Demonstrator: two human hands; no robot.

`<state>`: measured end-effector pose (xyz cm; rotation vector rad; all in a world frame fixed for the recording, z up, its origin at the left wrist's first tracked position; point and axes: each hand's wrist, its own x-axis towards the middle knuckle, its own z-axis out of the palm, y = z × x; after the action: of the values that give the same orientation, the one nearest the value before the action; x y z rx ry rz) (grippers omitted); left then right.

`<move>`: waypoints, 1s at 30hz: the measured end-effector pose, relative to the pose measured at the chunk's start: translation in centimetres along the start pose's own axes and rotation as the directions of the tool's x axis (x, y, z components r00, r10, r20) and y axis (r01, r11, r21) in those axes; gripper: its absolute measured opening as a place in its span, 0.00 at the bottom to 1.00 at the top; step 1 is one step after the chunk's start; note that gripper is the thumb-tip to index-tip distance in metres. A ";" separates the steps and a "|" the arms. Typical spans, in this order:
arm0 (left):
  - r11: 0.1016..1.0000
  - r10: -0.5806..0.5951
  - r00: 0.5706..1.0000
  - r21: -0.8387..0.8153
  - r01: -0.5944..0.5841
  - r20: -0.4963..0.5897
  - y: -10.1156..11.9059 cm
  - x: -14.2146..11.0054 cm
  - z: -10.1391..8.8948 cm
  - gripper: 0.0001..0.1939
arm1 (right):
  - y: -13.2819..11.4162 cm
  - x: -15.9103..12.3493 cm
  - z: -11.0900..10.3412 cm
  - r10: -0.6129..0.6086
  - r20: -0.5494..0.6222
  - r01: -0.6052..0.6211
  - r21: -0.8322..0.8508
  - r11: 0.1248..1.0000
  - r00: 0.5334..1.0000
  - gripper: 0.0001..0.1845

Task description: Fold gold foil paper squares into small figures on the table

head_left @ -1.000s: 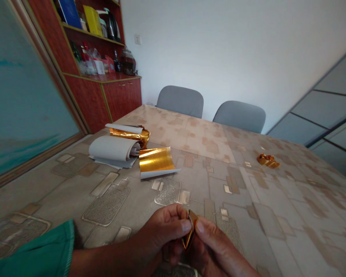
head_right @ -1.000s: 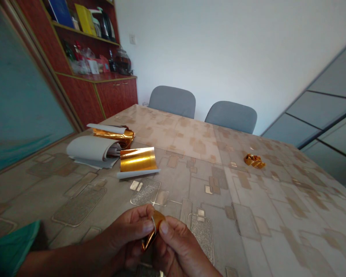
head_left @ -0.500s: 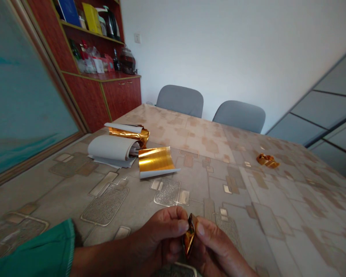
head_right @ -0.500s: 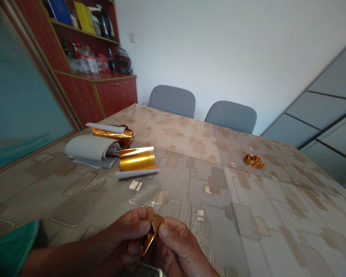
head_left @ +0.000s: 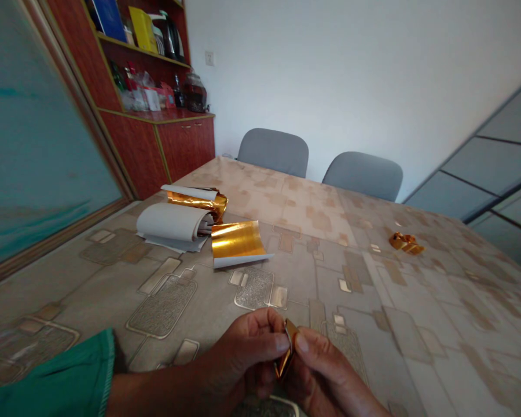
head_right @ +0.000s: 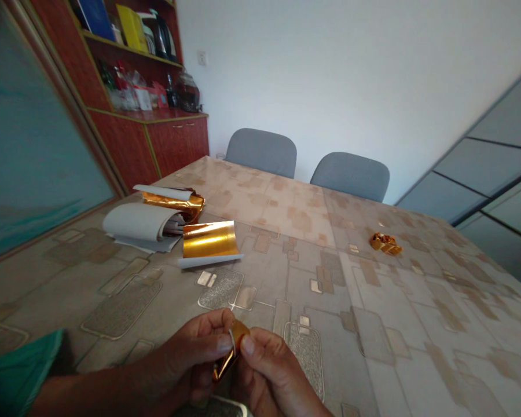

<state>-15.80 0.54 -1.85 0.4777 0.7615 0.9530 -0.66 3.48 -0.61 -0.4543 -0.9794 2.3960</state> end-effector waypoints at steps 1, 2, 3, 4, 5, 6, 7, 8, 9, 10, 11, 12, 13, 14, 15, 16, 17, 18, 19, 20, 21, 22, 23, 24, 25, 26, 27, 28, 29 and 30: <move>0.999 0.004 1.000 -0.033 -0.003 0.018 0.1 0.0 -0.1 0.21 | 0.1 -0.1 -0.3 -0.012 -0.015 0.012 -0.002 1.000 1.000 0.20; 0.998 0.004 0.999 -0.067 -0.001 0.043 0.1 0.0 -0.2 0.20 | 0.2 -0.3 -0.5 -0.020 -0.032 0.020 0.000 1.000 0.999 0.20; 0.995 0.005 0.998 -0.100 0.002 0.069 0.2 0.0 -0.3 0.19 | 0.3 -0.4 -0.7 -0.027 -0.048 0.028 0.007 1.000 0.998 0.20; 0.992 0.009 0.995 -0.127 0.003 0.097 0.2 0.0 -0.4 0.18 | 0.4 -0.4 -0.8 -0.032 -0.063 0.033 0.016 0.999 0.997 0.19; 0.989 0.012 0.992 -0.146 0.007 0.124 0.2 0.1 -0.5 0.16 | 0.4 -0.4 -0.8 -0.031 -0.081 0.033 0.025 0.999 0.996 0.19; 0.987 0.010 0.989 -0.161 0.013 0.145 0.2 0.1 -0.5 0.15 | 0.3 -0.4 -0.8 -0.027 -0.093 0.031 0.034 0.999 0.995 0.17; 0.985 0.009 0.988 -0.172 0.018 0.156 0.2 0.1 -0.6 0.15 | 0.3 -0.4 -0.7 -0.027 -0.097 0.031 0.043 0.999 0.995 0.16; 0.983 0.005 0.987 -0.180 0.024 0.161 0.1 0.1 -0.6 0.14 | 0.2 -0.3 -0.6 -0.026 -0.086 0.031 0.052 0.998 0.996 0.16; 0.982 0.000 0.987 -0.187 0.031 0.162 0.1 0.1 -0.6 0.14 | 0.1 -0.3 -0.4 -0.024 -0.065 0.028 0.059 0.998 0.998 0.15; 0.980 -0.008 0.986 -0.195 0.040 0.164 0.1 0.1 -0.5 0.15 | 0.0 -0.2 -0.2 -0.020 -0.046 0.023 0.066 0.998 0.999 0.16; 0.977 -0.014 0.986 -0.206 0.048 0.166 0.1 0.0 -0.5 0.16 | -0.1 -0.2 -0.1 -0.015 -0.025 0.017 0.065 0.998 1.000 0.16; 0.975 -0.019 0.986 -0.215 0.056 0.168 0.1 0.0 -0.4 0.17 | -0.2 -0.2 0.0 -0.010 -0.009 0.011 0.059 0.998 1.000 0.16; 0.972 -0.024 0.985 -0.227 0.062 0.169 0.1 -0.1 -0.4 0.17 | -0.2 -0.2 0.1 -0.004 -0.011 0.004 0.051 0.999 1.000 0.17; 0.969 -0.029 0.985 -0.238 0.070 0.170 0.1 -0.1 -0.4 0.17 | -0.3 -0.2 0.1 0.003 -0.018 -0.003 0.042 0.999 1.000 0.16; 0.966 -0.029 0.986 -0.247 0.070 0.166 0.1 -0.1 -0.4 0.17 | -0.3 -0.1 0.0 0.009 -0.027 -0.008 0.037 0.999 1.000 0.16; 0.966 -0.026 0.987 -0.251 0.067 0.160 0.1 -0.2 -0.4 0.17 | -0.3 -0.1 0.0 0.014 -0.030 -0.013 0.032 0.999 0.999 0.16; 0.967 -0.023 0.988 -0.246 0.060 0.152 0.1 -0.2 -0.5 0.17 | -0.4 0.0 0.0 0.016 -0.033 -0.015 0.027 1.000 0.999 0.16; 0.971 -0.020 0.989 -0.232 0.054 0.148 0.0 -0.2 -0.5 0.18 | -0.4 0.0 -0.1 0.011 -0.040 -0.010 0.017 1.000 0.999 0.17; 0.977 -0.011 0.989 -0.208 0.042 0.148 0.0 -0.2 -0.6 0.18 | -0.4 0.1 -0.1 0.002 -0.039 -0.002 -0.001 1.000 0.999 0.18; 0.984 -0.001 0.989 -0.175 0.027 0.149 -0.1 -0.1 -0.6 0.19 | -0.5 0.2 -0.1 -0.006 -0.032 0.005 -0.022 1.000 0.999 0.19; 0.990 0.010 0.989 -0.140 0.011 0.147 -0.1 -0.1 -0.6 0.20 | -0.5 0.3 0.0 -0.008 -0.028 0.007 -0.040 0.999 1.000 0.20; 0.995 0.018 0.990 -0.104 -0.003 0.142 -0.2 0.0 -0.6 0.20 | -0.5 0.4 0.0 -0.003 -0.023 0.001 -0.053 0.999 1.000 0.21; 0.997 0.026 0.991 -0.072 -0.017 0.128 -0.3 0.0 -0.6 0.20 | -0.5 0.4 0.0 0.010 -0.017 -0.011 -0.059 0.998 1.000 0.21; 0.998 0.032 0.993 -0.048 -0.027 0.110 -0.3 0.1 -0.6 0.19 | -0.5 0.5 0.0 0.021 -0.014 -0.022 -0.059 0.998 1.000 0.21; 0.999 0.035 0.995 -0.032 -0.033 0.089 -0.4 0.1 -0.6 0.19 | -0.4 0.5 0.0 0.029 -0.013 -0.030 -0.056 0.998 0.999 0.22; 0.999 0.035 0.997 -0.026 -0.033 0.076 -0.4 0.1 -0.5 0.19 | -0.3 0.4 -0.1 0.030 -0.019 -0.031 -0.050 0.998 0.999 0.21; 0.999 0.034 0.997 -0.027 -0.032 0.072 -0.4 0.0 -0.5 0.19 | -0.2 0.3 -0.3 0.021 -0.034 -0.022 -0.040 0.999 0.999 0.21; 0.999 0.033 0.997 -0.031 -0.030 0.071 -0.3 0.0 -0.4 0.19 | 0.0 0.2 -0.5 0.006 -0.053 -0.007 -0.026 1.000 0.999 0.21; 0.999 0.033 0.996 -0.038 -0.030 0.077 -0.3 -0.1 -0.4 0.18 | 0.2 0.1 -0.9 -0.008 -0.078 0.007 -0.011 1.000 0.997 0.21; 0.999 0.038 0.996 -0.042 -0.034 0.084 -0.2 -0.1 -0.4 0.18 | 0.4 0.0 -1.2 -0.018 -0.107 0.018 0.005 1.000 0.994 0.21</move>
<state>-15.99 0.36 -2.23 0.4945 0.6581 0.9740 -0.16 3.89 -1.71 -0.5629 -0.9250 2.3322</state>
